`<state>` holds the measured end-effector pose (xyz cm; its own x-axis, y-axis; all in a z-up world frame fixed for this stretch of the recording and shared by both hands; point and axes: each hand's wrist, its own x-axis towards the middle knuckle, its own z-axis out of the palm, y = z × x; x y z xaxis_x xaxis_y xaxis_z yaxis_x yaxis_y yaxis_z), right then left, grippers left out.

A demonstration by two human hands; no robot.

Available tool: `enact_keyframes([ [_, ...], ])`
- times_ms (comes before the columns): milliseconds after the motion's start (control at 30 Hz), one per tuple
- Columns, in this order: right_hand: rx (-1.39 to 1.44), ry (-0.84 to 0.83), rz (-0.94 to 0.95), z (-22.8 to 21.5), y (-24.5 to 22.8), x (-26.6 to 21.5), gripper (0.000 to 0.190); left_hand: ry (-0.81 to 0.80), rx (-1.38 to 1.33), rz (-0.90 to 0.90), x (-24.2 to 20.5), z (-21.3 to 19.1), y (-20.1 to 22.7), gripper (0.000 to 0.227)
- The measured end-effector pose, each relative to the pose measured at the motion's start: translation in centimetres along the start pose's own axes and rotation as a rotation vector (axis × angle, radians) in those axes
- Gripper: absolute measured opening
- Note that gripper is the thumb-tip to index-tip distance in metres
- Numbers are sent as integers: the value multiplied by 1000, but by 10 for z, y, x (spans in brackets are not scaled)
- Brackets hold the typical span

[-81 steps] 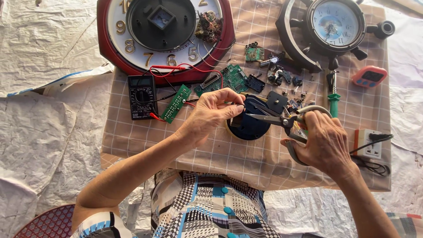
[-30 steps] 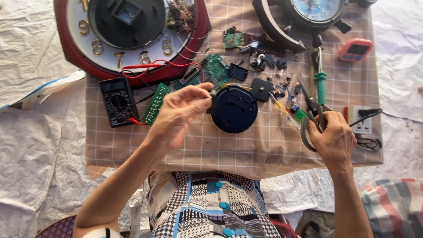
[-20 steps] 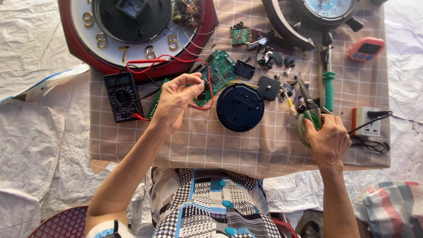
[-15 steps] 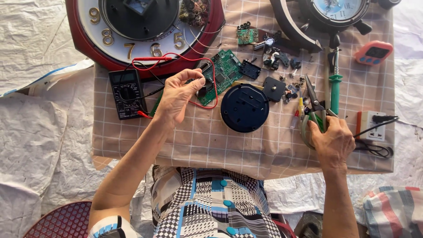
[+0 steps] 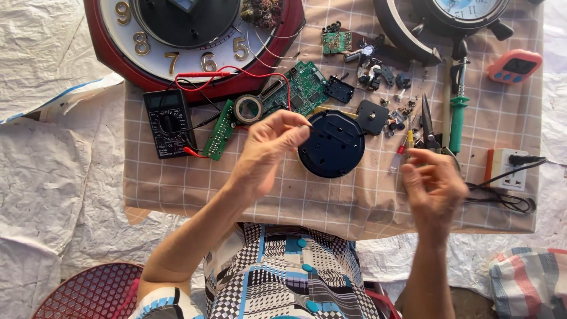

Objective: The person works on a disassembled clock mechanism on a table, using pliers to cut a piece of tape and then applying it to a black circular component. They then handle a small black plastic battery holder, inserting a battery and manipulating its internal contacts.

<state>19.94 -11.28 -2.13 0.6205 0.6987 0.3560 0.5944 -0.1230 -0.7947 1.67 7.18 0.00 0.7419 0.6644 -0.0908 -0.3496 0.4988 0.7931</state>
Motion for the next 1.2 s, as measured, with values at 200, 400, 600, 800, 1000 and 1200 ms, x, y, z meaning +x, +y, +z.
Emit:
enact_keyframes([
  [200, 825, -209, 440, 43, -22, -1, 38, -86, 130, -25, -3, 20, -18, 41],
  [400, 920, -348, 585, 41, -14, -10, 51, -308, 779, 446, 15, 10, -17, 70],
  [600, 879, -310, 597, 31, -8, -14, 46, -423, 1082, 678, 34, 21, -19, 80],
  [800, 1043, -232, 668, 15, -15, -4, 14, -612, 1343, 808, 61, 32, -26, 87],
  [1000, 1020, -174, 677, 16, -10, -6, 10, -663, 1376, 798, 69, 35, -31, 89],
  [1200, 715, -99, 555, 20, -12, -7, 7, -674, 1551, 869, 69, 33, -21, 88],
])
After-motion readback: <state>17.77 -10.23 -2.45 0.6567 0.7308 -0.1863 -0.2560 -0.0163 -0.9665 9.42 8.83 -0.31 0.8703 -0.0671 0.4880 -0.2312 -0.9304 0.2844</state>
